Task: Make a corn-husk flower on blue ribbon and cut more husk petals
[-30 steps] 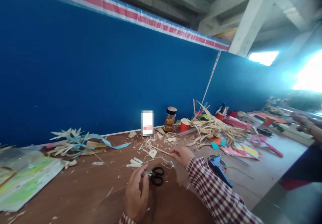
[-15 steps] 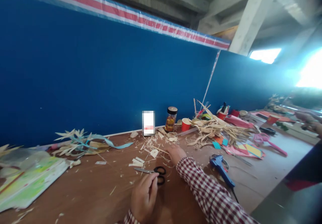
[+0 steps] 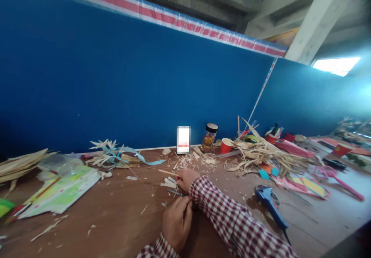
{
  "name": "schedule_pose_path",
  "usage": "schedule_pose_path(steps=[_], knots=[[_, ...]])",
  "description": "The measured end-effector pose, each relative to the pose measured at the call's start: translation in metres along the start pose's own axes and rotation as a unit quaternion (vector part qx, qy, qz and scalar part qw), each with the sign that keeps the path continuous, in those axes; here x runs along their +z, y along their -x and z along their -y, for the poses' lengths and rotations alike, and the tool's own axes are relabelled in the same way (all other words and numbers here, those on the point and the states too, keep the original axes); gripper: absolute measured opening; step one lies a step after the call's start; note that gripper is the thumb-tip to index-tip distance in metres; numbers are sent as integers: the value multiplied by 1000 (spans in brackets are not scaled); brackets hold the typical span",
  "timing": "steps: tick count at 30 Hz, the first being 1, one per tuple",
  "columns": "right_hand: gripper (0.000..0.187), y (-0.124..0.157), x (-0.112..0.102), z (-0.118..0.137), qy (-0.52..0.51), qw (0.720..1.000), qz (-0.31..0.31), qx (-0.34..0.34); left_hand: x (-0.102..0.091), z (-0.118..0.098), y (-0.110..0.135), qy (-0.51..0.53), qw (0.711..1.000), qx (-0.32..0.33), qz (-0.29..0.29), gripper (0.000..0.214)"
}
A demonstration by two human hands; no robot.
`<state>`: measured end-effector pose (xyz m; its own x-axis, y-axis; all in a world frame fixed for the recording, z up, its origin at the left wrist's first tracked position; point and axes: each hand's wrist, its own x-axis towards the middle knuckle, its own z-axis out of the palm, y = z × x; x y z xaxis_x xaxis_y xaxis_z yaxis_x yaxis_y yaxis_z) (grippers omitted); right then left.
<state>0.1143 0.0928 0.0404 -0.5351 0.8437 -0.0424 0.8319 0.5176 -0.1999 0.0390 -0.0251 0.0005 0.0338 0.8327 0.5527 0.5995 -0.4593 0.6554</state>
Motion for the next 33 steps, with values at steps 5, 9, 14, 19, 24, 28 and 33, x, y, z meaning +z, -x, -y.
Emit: schedule_pose_path(steps=[5, 9, 14, 19, 24, 28, 33], knots=[[17, -14, 2, -4, 2, 1000, 21, 12, 0, 0, 0, -13, 1000, 2, -16, 22], [23, -18, -9, -25, 17, 998, 18, 50, -1, 0, 1, -2, 1000, -1, -14, 25], [25, -17, -19, -32, 13, 999, 9, 43, 0, 0, 1, 4, 1000, 10, -23, 25], [15, -15, -7, -11, -20, 998, 49, -18, 0, 1, 1, 0, 1000, 8, -28, 24], [12, -20, 3, -3, -31, 997, 65, -17, -2, -1, 1, -13, 999, 12, -28, 25], [7, -21, 2, -1, -45, 997, 59, -11, -1, -1, 2, -8, 1000, 12, -19, 26], [5, -20, -2, -3, -90, 996, 18, -14, 1, 0, 3, 5, 1000, 0, -22, 26]])
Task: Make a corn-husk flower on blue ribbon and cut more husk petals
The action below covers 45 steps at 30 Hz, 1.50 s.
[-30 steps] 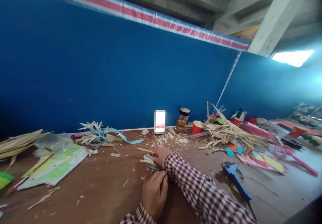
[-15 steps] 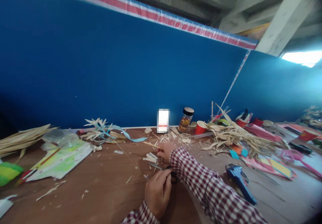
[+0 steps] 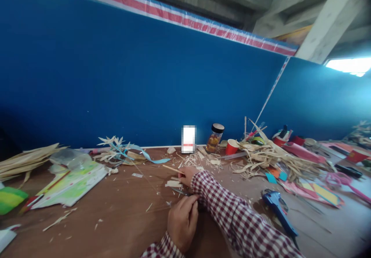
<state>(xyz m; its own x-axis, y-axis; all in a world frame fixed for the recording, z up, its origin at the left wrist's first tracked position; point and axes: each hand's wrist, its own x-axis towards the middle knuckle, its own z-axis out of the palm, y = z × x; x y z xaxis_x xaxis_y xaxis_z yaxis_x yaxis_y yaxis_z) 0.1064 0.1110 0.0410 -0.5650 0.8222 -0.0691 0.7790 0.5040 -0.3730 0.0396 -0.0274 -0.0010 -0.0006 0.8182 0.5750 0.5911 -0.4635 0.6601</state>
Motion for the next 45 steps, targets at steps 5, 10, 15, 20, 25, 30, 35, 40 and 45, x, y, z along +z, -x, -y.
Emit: schedule_pose_path(steps=[5, 10, 15, 20, 25, 30, 35, 40, 45], knots=[[10, 15, -18, -8, -54, 994, -93, 21, -2, 5, -6, 73, 993, -74, -52, 23], [11, 61, -17, 12, -130, 980, -152, -10, -3, 19, -15, 232, 933, -237, -138, 36], [14, 90, -1, 33, -71, 982, -173, -40, -3, 28, -15, 317, 896, -282, -129, 35], [17, 93, 2, 27, 22, 975, -208, -74, -13, 29, -19, 239, 918, -284, -140, 31], [37, 96, 13, -5, 58, 954, -262, -132, -17, 26, -27, 219, 921, -292, -139, 33], [45, 88, 23, -31, 16, 946, -301, -122, -6, 31, -25, 293, 881, -352, -118, 35], [38, 86, 19, -29, 17, 945, -305, -113, -3, 28, -25, 305, 868, -376, -111, 37], [27, 90, 17, -25, 28, 947, -302, -108, -2, 26, -24, 328, 859, -377, -111, 36], [27, 92, 18, -24, 59, 950, -282, -125, -4, 25, -24, 327, 873, -352, -84, 32]])
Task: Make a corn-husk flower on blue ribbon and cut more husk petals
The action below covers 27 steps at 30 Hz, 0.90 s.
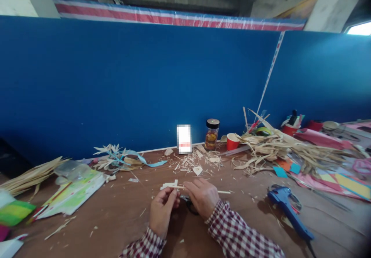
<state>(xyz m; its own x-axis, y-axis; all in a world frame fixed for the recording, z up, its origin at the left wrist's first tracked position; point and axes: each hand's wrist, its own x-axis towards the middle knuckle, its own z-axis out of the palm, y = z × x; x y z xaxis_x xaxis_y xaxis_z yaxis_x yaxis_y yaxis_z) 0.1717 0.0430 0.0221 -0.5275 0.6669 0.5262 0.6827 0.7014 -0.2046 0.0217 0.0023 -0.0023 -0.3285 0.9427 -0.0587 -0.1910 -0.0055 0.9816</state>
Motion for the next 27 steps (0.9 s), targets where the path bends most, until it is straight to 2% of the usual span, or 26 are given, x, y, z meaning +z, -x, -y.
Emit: schedule_pose_path(steps=[5, 9, 13, 16, 21, 27], knots=[[29, -1, -5, 6, 13, 999, 29, -15, -1, 0, 0, 30, 1000, 3, -1, 30], [30, -2, -7, 11, -6, 999, 44, 7, -1, -2, 3, 22, 1000, 12, 1, 31], [38, -2, -9, 12, -55, 996, 72, 18, 4, -2, 8, -4, 999, 30, 41, 30], [31, -2, -10, 11, -111, 990, 86, 10, 6, -1, 11, -5, 997, 36, 69, 25], [24, -2, -8, 10, -178, 982, 66, 6, 6, 3, 9, 5, 996, 16, 85, 22], [26, -1, -5, 6, -192, 980, 58, 13, 3, 8, 5, -10, 996, -38, 86, 24]])
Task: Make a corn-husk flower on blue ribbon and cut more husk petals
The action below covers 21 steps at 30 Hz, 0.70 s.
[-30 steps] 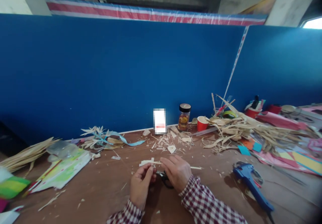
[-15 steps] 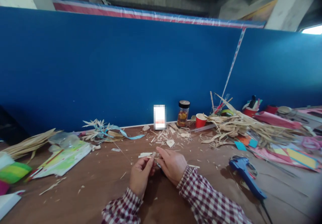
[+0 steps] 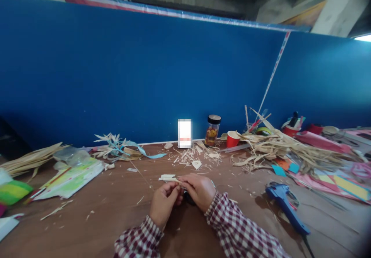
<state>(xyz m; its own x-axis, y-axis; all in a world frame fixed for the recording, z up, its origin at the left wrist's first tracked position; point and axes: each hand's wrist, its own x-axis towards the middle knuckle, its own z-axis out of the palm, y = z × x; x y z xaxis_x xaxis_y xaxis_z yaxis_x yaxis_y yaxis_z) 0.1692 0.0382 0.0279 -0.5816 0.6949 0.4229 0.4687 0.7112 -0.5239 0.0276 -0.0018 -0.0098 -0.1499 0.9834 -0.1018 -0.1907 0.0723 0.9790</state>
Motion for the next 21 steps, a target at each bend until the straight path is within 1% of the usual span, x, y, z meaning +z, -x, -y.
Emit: schedule_pose_path(steps=[3, 6, 12, 17, 19, 21], knots=[[23, 0, 1, -1, 8, 1000, 3, 10, 0, 0, 1, -8, 1000, 3, -11, 23], [17, 0, 1, -2, 23, 999, 18, 15, 1, -2, 3, -14, 1000, 13, -7, 22], [20, 0, 0, -1, 1, 1000, 25, -1, 3, -2, 4, -29, 999, 6, -19, 23], [23, 1, 5, 0, 71, 997, 8, -3, 5, -4, 2, -17, 1000, -8, -23, 25], [24, 0, 3, -7, 103, 995, -2, 2, 6, -6, 2, -17, 999, -17, -22, 26], [26, -2, -5, -20, 143, 989, -33, 30, 7, -8, 5, -13, 999, -21, -22, 26]])
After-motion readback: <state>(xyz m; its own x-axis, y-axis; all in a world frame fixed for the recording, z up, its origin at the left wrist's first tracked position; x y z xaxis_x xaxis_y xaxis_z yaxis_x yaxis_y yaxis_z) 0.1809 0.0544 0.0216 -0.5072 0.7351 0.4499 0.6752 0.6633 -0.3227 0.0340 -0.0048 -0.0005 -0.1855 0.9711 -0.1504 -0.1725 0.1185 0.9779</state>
